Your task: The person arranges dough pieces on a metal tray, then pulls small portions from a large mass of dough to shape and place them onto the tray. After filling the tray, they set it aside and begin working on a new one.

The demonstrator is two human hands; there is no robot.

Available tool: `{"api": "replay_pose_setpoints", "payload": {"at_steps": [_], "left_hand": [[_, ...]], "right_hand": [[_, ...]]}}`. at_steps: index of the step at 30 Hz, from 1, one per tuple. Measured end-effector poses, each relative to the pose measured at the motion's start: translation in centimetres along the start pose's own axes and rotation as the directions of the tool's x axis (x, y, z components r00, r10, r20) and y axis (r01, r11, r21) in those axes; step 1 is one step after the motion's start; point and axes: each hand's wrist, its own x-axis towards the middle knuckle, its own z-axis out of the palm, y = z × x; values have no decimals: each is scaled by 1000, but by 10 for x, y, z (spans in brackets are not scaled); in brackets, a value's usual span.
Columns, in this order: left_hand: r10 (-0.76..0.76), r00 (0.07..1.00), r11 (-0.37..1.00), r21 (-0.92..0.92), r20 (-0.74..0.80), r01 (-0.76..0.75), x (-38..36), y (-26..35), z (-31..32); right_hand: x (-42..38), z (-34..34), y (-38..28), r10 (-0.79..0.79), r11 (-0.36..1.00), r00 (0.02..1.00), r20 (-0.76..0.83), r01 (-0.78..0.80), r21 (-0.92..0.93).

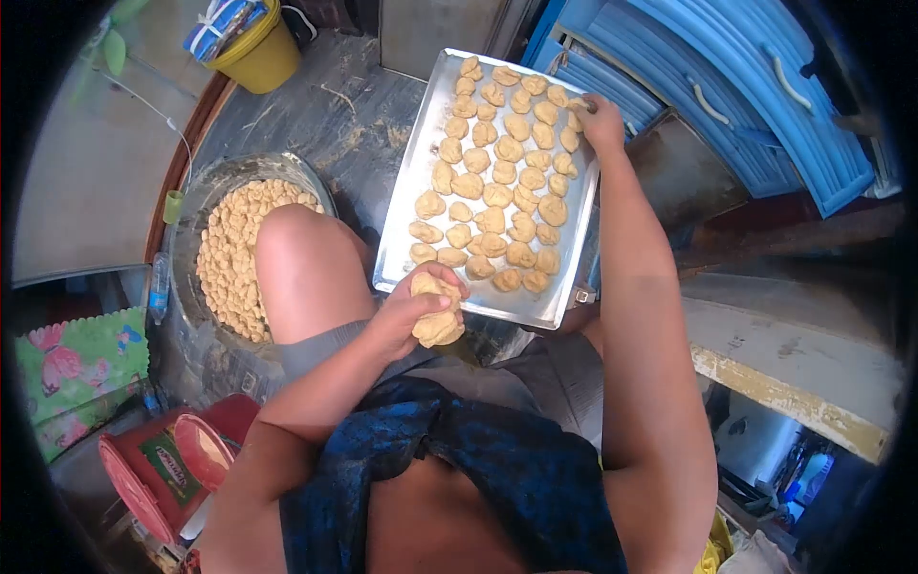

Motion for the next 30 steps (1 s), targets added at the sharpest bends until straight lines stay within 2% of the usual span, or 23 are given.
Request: {"api": "replay_pose_setpoints", "payload": {"at_steps": [3, 6, 8, 10, 12, 13, 17, 19, 20, 22, 23, 27, 30], "left_hand": [[0, 1000, 1000, 24, -2, 0, 1, 3, -1], [-19, 1000, 1000, 6, -8, 19, 2, 3, -2], [-17, 1000, 1000, 26, -18, 18, 2, 2, -3], [-12, 1000, 999, 40, -25, 13, 2, 2, -4], [-20, 999, 998, 67, -40, 22, -1, 3, -3], [-28, 999, 997, 66, -39, 30, -1, 1, -3], [-21, 999, 997, 79, -31, 23, 0, -3, -4], [-19, 999, 997, 76, -29, 21, 0, -2, -3], [-18, 999, 998, 52, -38, 20, 1, -1, -2], [-22, 999, 999, 27, -49, 23, 0, -2, -2], [-17, 999, 998, 55, -45, 20, 0, -3, -3], [-17, 999, 997, 79, -33, 19, 1, -5, -6], [-17, 999, 997, 70, -33, 19, 0, -2, -4]], "right_hand": [[10, 9, 5, 11, 999, 999, 52, -9, -39], [10, 0, -1, 50, 998, 995, 80, -53, 26], [2, -10, -5, 151, 978, 988, 17, -152, 140], [-3, -11, -1, 145, 984, 988, 47, -149, 98], [-13, -7, 6, 48, 997, 985, 163, -57, 51], [-15, -5, 6, 55, 994, 993, 108, -65, 87], [-14, -5, -3, 64, 991, 994, 87, -74, 115], [-21, -20, -25, -4, 995, 1000, -20, 2, -97], [-16, -16, -27, -10, 996, 1000, -22, 8, -94], [-15, -15, -37, -194, 981, 972, 135, 192, 28], [-15, -14, -41, -147, 989, 953, 266, 145, 29], [-10, -2, -46, -194, 972, 930, 313, 226, -68], [-7, 0, -46, -261, 950, 936, 236, 293, -111]]}}
